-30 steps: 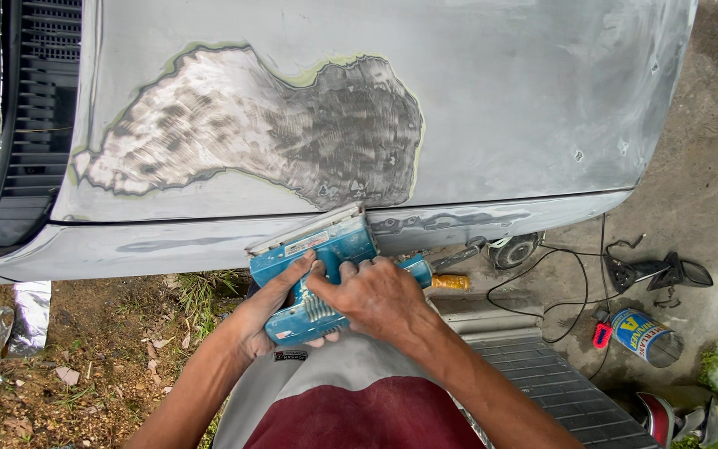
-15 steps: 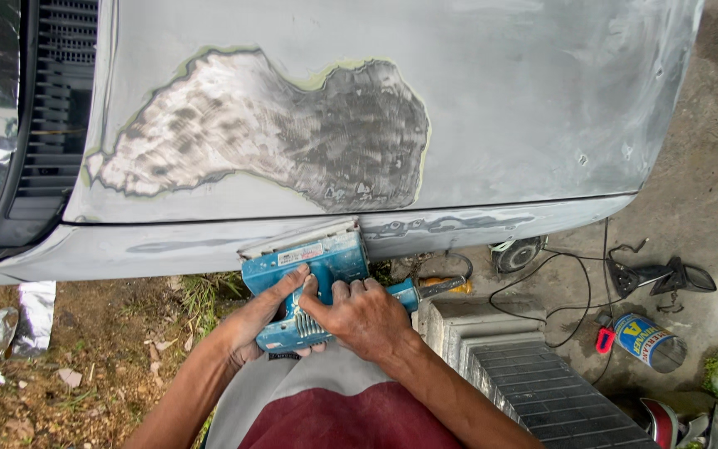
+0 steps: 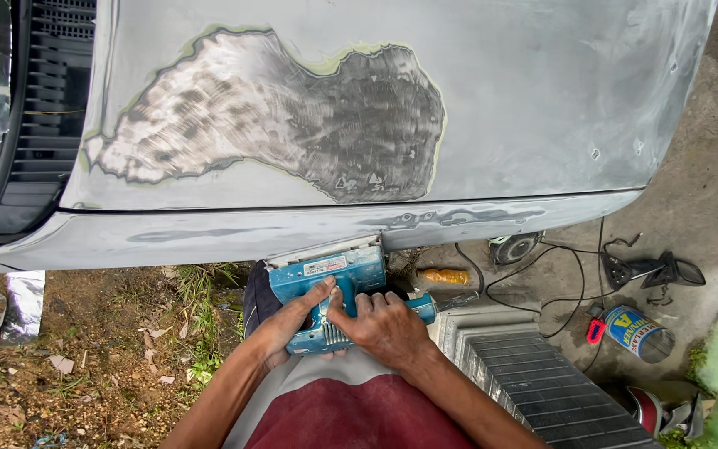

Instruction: The person uses a blue electric sander to smooth the surface of a car's front bumper. They move the sander back and forth across the bumper, focusing on a large area where the paint has been removed, revealing the underlying material.

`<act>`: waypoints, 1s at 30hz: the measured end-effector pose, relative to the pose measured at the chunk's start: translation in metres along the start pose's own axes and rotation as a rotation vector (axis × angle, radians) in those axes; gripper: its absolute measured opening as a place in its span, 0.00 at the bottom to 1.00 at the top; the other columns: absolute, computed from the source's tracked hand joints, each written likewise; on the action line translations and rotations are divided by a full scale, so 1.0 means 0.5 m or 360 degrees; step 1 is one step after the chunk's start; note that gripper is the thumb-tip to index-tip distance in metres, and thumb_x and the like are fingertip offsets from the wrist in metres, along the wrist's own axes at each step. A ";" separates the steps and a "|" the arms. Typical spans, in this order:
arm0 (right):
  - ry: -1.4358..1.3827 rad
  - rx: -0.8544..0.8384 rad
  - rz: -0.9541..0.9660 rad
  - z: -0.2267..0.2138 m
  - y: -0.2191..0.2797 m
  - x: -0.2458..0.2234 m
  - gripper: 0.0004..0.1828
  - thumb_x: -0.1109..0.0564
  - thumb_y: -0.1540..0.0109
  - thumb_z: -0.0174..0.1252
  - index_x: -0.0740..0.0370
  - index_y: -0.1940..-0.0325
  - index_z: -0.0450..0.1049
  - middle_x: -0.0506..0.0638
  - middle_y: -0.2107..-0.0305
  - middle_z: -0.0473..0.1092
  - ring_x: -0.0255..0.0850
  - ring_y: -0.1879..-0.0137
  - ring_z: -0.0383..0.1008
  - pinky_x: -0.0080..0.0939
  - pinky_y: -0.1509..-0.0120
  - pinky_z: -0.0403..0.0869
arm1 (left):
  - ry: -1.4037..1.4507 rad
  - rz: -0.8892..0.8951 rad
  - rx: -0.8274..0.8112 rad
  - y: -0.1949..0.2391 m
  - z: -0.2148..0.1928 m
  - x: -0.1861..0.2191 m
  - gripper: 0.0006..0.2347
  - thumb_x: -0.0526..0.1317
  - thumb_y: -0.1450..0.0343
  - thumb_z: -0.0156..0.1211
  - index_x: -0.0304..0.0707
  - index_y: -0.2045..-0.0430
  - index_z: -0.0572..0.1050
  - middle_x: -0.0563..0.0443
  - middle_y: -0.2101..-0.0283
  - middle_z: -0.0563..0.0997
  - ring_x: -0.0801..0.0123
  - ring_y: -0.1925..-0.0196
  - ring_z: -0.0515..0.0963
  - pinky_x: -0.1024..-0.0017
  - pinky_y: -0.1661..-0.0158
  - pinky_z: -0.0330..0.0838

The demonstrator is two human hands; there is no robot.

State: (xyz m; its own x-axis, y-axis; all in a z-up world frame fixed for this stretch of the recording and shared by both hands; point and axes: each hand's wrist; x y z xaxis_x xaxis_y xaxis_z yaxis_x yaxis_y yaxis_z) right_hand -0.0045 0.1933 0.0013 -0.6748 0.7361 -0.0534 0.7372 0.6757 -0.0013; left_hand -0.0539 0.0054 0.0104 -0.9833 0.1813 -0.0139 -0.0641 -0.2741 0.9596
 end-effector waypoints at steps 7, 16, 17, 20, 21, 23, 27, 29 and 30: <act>-0.0087 -0.0063 -0.0020 -0.027 -0.091 -0.039 0.14 0.62 0.36 0.55 0.52 0.47 0.71 0.44 0.84 0.61 0.37 0.82 0.61 0.39 0.78 0.64 | 0.0583 -0.0113 -0.0071 0.080 -0.061 0.027 0.27 0.57 0.36 0.58 0.45 0.44 0.74 0.31 0.52 0.85 0.41 0.67 0.84 0.56 0.72 0.80; -0.0214 -0.0187 -0.0027 -0.026 -0.083 -0.029 0.20 0.63 0.42 0.55 0.54 0.45 0.70 0.46 0.83 0.63 0.40 0.82 0.63 0.42 0.78 0.65 | 0.0547 -0.0045 -0.0213 0.067 -0.065 0.023 0.25 0.58 0.32 0.55 0.41 0.49 0.77 0.30 0.61 0.85 0.41 0.71 0.84 0.63 0.79 0.77; -0.0191 -0.0174 -0.0016 -0.022 -0.072 -0.023 0.21 0.64 0.42 0.56 0.54 0.45 0.71 0.45 0.84 0.62 0.38 0.82 0.63 0.40 0.79 0.66 | 0.0530 -0.0092 -0.0181 0.063 -0.055 0.026 0.23 0.59 0.32 0.56 0.41 0.54 0.77 0.33 0.62 0.85 0.43 0.71 0.84 0.62 0.77 0.78; -0.0258 -0.0257 0.0026 -0.007 -0.031 -0.007 0.28 0.63 0.50 0.61 0.54 0.44 0.70 0.46 0.82 0.63 0.41 0.81 0.64 0.42 0.79 0.67 | 0.0527 -0.0108 -0.0184 0.039 -0.025 0.019 0.21 0.59 0.31 0.57 0.43 0.57 0.78 0.35 0.63 0.85 0.44 0.72 0.84 0.62 0.78 0.78; -0.0355 -0.0361 0.0059 -0.004 -0.014 -0.004 0.37 0.60 0.57 0.65 0.54 0.42 0.68 0.47 0.80 0.65 0.44 0.81 0.66 0.46 0.79 0.68 | 0.0545 -0.0088 -0.0221 0.030 -0.015 0.011 0.20 0.59 0.30 0.57 0.43 0.56 0.77 0.35 0.64 0.85 0.43 0.74 0.84 0.63 0.79 0.77; -0.0435 -0.0434 0.0083 -0.005 0.014 0.013 0.42 0.56 0.58 0.71 0.55 0.40 0.67 0.51 0.77 0.68 0.47 0.77 0.72 0.48 0.72 0.73 | 0.0562 -0.0032 -0.0207 0.006 0.010 0.000 0.25 0.58 0.31 0.62 0.35 0.53 0.78 0.31 0.64 0.85 0.44 0.73 0.85 0.55 0.79 0.80; -0.0512 -0.0439 0.0180 0.029 0.061 0.012 0.47 0.55 0.57 0.75 0.55 0.34 0.66 0.53 0.77 0.70 0.49 0.75 0.77 0.48 0.64 0.79 | 0.0550 0.0028 -0.0243 -0.025 0.033 -0.018 0.34 0.59 0.34 0.69 0.23 0.46 0.74 0.26 0.62 0.84 0.50 0.74 0.86 0.54 0.78 0.84; -0.0537 -0.0454 0.0185 0.063 0.076 -0.025 0.46 0.55 0.56 0.76 0.56 0.36 0.66 0.52 0.77 0.68 0.48 0.77 0.73 0.50 0.70 0.76 | 0.0444 -0.0083 -0.0217 0.005 0.017 -0.005 0.29 0.59 0.31 0.62 0.32 0.45 0.75 0.30 0.64 0.85 0.51 0.74 0.85 0.60 0.76 0.82; -0.0566 -0.0470 0.0182 0.085 0.077 -0.039 0.45 0.54 0.56 0.77 0.58 0.37 0.65 0.51 0.76 0.67 0.46 0.79 0.70 0.51 0.76 0.73 | 0.0345 -0.0195 -0.0188 0.018 0.005 0.006 0.25 0.58 0.29 0.55 0.41 0.44 0.76 0.34 0.66 0.85 0.51 0.74 0.84 0.65 0.74 0.81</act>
State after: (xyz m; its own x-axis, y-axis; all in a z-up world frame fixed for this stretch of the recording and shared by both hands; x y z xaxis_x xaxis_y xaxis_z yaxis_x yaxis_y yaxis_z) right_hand 0.0387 0.2031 -0.0400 -0.4979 0.7818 -0.3753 0.7299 0.6115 0.3054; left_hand -0.0572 0.0059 0.0196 -0.9796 0.0168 -0.2001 -0.1918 -0.3729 0.9078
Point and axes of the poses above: each hand's wrist, its own y-axis away from the middle knuckle, its own z-axis out of the palm, x = y × z
